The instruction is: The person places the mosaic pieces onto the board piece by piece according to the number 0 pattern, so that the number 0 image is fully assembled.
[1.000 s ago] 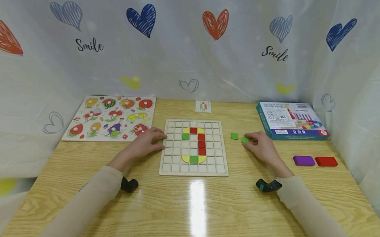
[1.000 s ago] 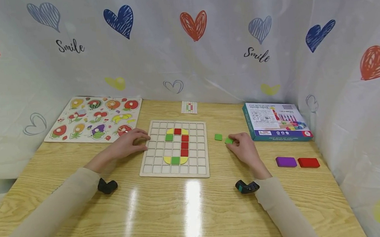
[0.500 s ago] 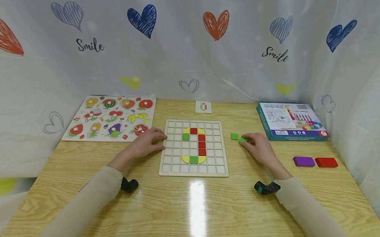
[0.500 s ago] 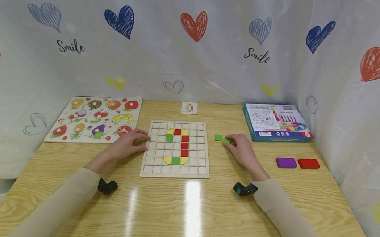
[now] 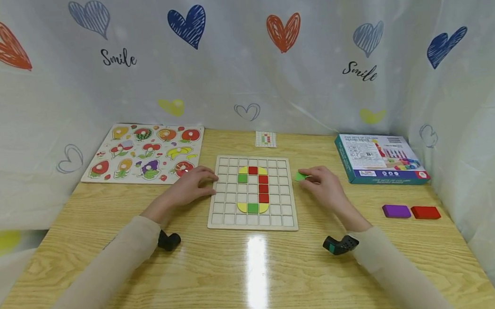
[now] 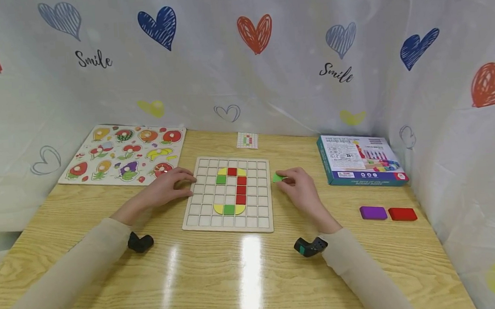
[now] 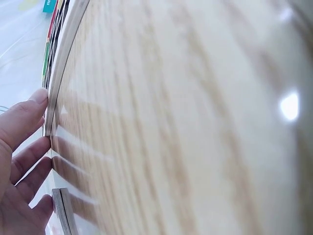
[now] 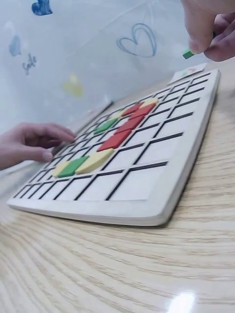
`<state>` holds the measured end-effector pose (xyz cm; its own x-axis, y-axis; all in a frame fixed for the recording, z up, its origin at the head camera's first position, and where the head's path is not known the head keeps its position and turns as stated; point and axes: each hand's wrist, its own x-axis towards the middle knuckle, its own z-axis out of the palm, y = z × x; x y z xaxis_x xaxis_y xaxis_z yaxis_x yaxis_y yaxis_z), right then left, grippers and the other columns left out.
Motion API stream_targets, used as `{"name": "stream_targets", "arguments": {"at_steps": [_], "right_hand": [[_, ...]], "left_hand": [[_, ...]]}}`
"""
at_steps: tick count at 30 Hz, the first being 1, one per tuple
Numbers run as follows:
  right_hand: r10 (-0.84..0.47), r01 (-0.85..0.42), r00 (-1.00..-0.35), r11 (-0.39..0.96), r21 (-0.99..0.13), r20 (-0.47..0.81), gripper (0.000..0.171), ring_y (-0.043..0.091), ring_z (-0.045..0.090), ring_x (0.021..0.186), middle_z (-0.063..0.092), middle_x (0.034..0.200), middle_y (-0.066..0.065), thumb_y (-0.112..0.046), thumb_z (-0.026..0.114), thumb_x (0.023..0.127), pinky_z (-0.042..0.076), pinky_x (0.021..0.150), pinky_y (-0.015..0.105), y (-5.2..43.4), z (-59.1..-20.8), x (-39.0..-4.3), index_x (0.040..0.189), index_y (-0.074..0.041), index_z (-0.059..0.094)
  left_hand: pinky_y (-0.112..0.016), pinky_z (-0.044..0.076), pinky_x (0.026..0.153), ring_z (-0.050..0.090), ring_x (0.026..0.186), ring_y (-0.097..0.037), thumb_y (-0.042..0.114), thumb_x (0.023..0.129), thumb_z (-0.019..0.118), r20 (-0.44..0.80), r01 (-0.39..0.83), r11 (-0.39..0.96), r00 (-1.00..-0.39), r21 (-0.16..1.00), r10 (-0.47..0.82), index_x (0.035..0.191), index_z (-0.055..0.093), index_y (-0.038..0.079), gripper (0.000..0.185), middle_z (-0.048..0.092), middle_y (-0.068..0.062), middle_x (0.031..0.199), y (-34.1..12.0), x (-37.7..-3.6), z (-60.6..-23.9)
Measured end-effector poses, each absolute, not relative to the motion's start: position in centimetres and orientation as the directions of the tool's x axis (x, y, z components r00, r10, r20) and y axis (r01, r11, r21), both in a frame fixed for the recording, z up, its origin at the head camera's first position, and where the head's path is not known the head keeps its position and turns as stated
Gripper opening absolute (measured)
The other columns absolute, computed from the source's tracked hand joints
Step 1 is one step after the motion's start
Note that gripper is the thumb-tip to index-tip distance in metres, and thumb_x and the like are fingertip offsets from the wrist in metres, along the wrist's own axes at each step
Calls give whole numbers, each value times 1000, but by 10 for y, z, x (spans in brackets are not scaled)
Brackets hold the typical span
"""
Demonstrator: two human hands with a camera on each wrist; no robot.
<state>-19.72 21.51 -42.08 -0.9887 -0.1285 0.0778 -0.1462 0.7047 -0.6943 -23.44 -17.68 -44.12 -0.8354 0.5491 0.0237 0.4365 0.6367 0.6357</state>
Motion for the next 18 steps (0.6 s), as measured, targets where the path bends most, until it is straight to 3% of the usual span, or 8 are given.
{"name": "stream_targets", "arguments": {"at_steps": [18], "right_hand": [[-278,-190,-960,670,-718,-5,30,23,62,97,62,114,10,-17,71,91,53,84,38,160,-416,-208,120,-9,70]], "left_hand": [[-47,38,107,49,124,-29,22,90,72,7,420,638,-838,645,545,122,67,7,35,54,-12,131,-178,-234,-440]]}}
